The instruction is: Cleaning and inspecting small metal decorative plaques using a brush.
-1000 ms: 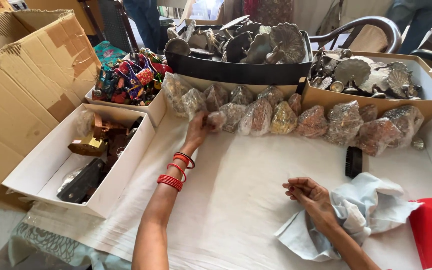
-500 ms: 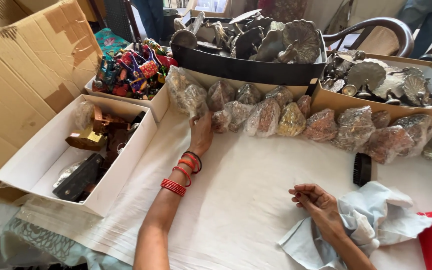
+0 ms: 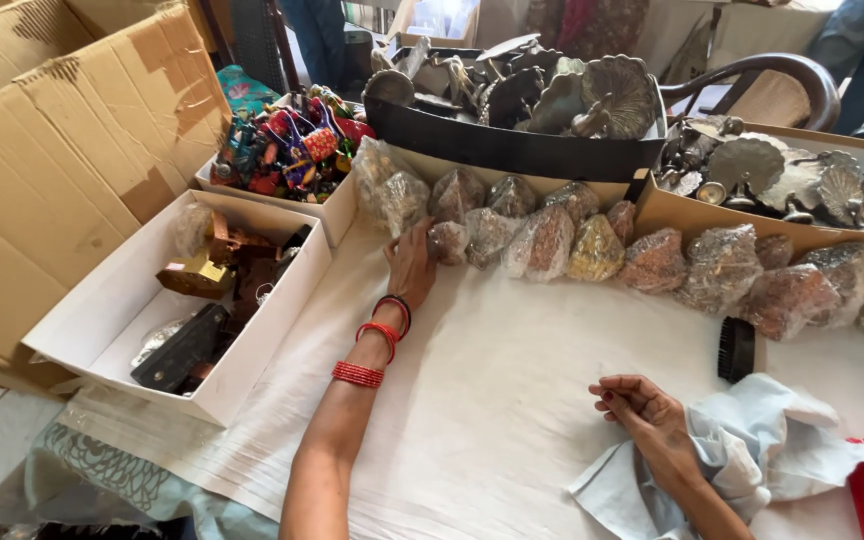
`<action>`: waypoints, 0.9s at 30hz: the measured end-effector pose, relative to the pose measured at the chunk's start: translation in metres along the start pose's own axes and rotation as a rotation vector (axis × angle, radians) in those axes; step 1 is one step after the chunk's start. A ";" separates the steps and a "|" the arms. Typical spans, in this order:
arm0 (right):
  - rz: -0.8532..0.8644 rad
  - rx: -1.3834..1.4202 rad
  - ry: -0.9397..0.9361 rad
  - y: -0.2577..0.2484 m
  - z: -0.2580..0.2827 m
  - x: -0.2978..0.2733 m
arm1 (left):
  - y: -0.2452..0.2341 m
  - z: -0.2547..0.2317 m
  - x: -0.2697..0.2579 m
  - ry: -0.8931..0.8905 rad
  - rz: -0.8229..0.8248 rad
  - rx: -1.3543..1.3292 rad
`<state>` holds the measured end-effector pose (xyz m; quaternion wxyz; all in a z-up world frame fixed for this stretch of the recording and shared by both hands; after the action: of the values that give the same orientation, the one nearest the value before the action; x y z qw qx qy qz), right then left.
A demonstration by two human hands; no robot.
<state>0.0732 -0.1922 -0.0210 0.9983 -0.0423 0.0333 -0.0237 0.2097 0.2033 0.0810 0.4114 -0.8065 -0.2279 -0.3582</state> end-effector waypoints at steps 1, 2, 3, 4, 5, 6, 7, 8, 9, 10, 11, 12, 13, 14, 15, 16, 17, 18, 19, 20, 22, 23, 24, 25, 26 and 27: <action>0.003 0.001 0.003 0.000 -0.003 0.001 | 0.003 0.006 -0.001 -0.002 0.002 0.003; 0.016 0.029 -0.007 0.000 -0.004 0.003 | 0.002 0.016 -0.002 -0.052 -0.030 -0.013; 0.026 0.055 -0.017 -0.001 -0.006 0.004 | 0.004 0.026 -0.004 -0.103 -0.062 -0.032; 0.027 0.054 -0.014 -0.002 -0.007 0.004 | 0.007 0.030 -0.006 -0.106 -0.060 -0.032; 0.029 0.051 -0.017 -0.002 -0.008 0.005 | 0.006 0.038 -0.008 -0.143 -0.104 -0.072; 0.031 0.047 -0.020 -0.002 -0.009 0.006 | 0.005 0.046 -0.009 -0.179 -0.148 -0.112; 0.031 0.049 -0.019 -0.002 -0.008 0.005 | 0.004 0.042 -0.008 -0.179 -0.147 -0.111; 0.020 0.055 -0.010 -0.002 -0.009 0.005 | 0.002 0.036 -0.007 -0.145 -0.166 -0.122; 0.009 0.061 0.000 -0.003 -0.009 0.005 | 0.000 0.029 -0.007 -0.111 -0.185 -0.134; 0.009 0.062 0.001 -0.002 -0.007 0.003 | -0.002 0.020 -0.007 -0.112 -0.183 -0.133; 0.007 0.041 -0.030 -0.001 -0.002 0.001 | -0.006 0.006 -0.006 -0.054 -0.191 -0.102; 0.005 0.021 -0.061 0.000 0.003 -0.001 | -0.009 -0.008 -0.006 0.004 -0.198 -0.071; 0.007 0.021 -0.060 -0.003 -0.009 0.004 | -0.009 -0.011 -0.007 0.003 -0.198 -0.070; 0.015 0.027 -0.082 -0.005 -0.019 0.008 | -0.007 -0.015 -0.008 0.008 -0.169 -0.049; 0.024 0.033 -0.104 -0.008 -0.029 0.012 | -0.005 -0.019 -0.008 0.014 -0.140 -0.028; 0.025 0.033 -0.104 -0.009 -0.033 0.013 | -0.005 -0.020 -0.008 0.013 -0.140 -0.027; 0.036 0.041 -0.096 -0.009 -0.037 0.014 | -0.005 -0.018 -0.008 -0.010 -0.125 -0.041; 0.048 0.049 -0.088 -0.008 -0.040 0.015 | -0.005 -0.017 -0.007 -0.033 -0.111 -0.056; 0.055 0.048 -0.091 -0.007 -0.033 0.014 | -0.002 -0.015 -0.007 -0.034 -0.116 -0.051; 0.051 0.056 -0.074 -0.006 -0.029 0.011 | -0.002 -0.013 -0.007 -0.039 -0.141 -0.059; 0.066 0.064 -0.060 0.000 -0.019 0.008 | -0.004 -0.007 -0.009 -0.050 -0.175 -0.050; 0.062 0.037 -0.073 0.002 -0.015 0.006 | -0.004 -0.007 -0.010 -0.030 -0.188 -0.044; 0.058 0.010 -0.087 0.004 -0.010 0.003 | -0.005 -0.008 -0.011 -0.011 -0.200 -0.037; 0.063 0.009 -0.083 0.004 -0.017 0.006 | -0.010 -0.011 -0.015 -0.015 -0.199 -0.033; 0.090 0.001 -0.135 0.007 -0.018 0.009 | -0.014 -0.018 -0.019 0.015 -0.188 -0.044; 0.100 -0.008 -0.185 0.002 -0.020 0.008 | -0.011 -0.031 -0.022 0.053 -0.170 -0.069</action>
<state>0.0798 -0.1919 -0.0414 0.9968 -0.0465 -0.0569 0.0304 0.1767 0.1825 0.0824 0.3572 -0.7883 -0.2722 -0.4206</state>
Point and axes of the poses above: each hand's wrist, its own x-axis towards the middle knuckle, its own y-axis out of the palm, z = x × y, the point moved 10 cm from there along x, towards the middle knuckle, and after that the axes turned 5 degrees about -z, right-handed, at the moved point
